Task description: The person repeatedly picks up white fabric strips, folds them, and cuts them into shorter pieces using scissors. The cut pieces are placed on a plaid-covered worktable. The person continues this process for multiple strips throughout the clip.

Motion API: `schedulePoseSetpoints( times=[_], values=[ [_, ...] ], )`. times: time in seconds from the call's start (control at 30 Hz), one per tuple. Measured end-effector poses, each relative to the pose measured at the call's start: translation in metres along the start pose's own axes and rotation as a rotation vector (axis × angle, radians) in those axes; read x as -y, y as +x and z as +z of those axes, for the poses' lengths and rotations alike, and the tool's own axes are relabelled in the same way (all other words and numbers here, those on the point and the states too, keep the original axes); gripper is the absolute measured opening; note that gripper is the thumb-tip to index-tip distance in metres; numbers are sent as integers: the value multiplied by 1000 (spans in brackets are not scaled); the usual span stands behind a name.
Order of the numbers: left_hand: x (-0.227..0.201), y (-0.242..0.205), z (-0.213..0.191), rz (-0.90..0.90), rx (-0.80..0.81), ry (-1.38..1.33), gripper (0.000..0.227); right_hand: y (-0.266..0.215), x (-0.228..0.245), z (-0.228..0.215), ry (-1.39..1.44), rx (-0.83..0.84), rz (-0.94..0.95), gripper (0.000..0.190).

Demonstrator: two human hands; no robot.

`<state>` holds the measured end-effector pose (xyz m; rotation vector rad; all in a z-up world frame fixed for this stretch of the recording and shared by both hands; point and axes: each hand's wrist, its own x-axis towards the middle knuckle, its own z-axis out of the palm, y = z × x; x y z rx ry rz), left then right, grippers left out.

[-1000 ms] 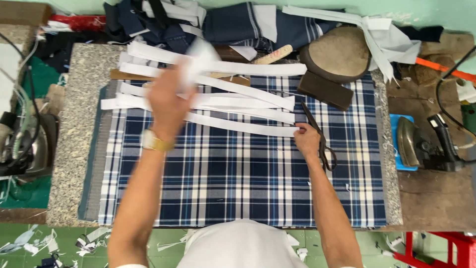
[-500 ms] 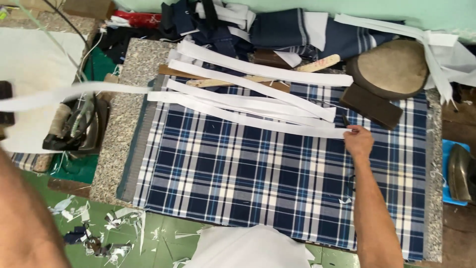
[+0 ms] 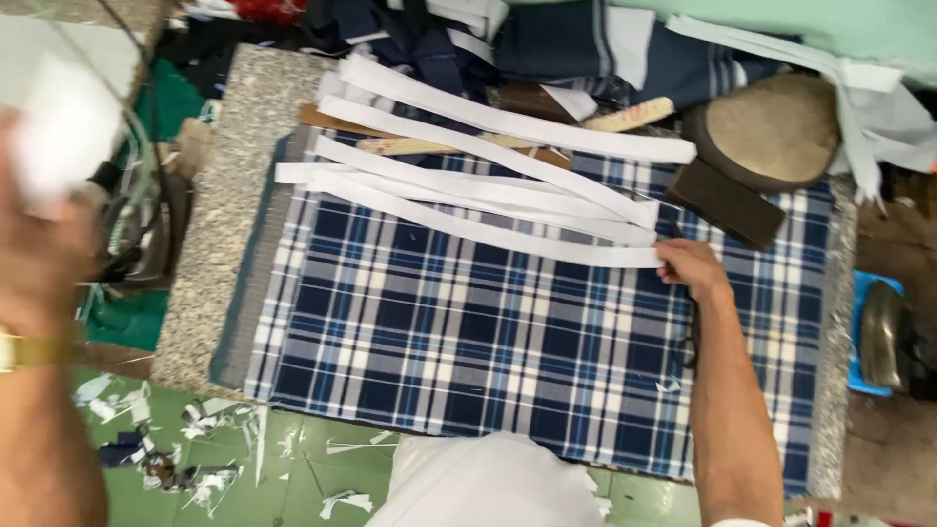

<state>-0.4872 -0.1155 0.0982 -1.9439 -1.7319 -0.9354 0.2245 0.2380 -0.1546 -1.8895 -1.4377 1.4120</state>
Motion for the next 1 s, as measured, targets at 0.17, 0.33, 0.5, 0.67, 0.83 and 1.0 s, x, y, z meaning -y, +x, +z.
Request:
schedulePoseSetpoints(
  times=[0.17,0.33,0.5,0.67,0.83,1.0],
  values=[
    [-120,20,127,256,-15,306,55,-64,8,11,-44,64,58,42],
    [-249,27,229,345,18,80,56,-129,25,24,-637,-231,-226,40],
    [-340,30,258,408,35,-93,45,-231,66,54,450,265,-304,76],
    [-356,27,266,477,37,-65,45,-260,74,57,452,222,-383,36],
    [-351,25,263,386,176,-268,53,-256,70,56,426,70,-404,26],
    [-322,12,251,155,353,-441,45,-263,68,40,392,112,-524,24]
  ],
)
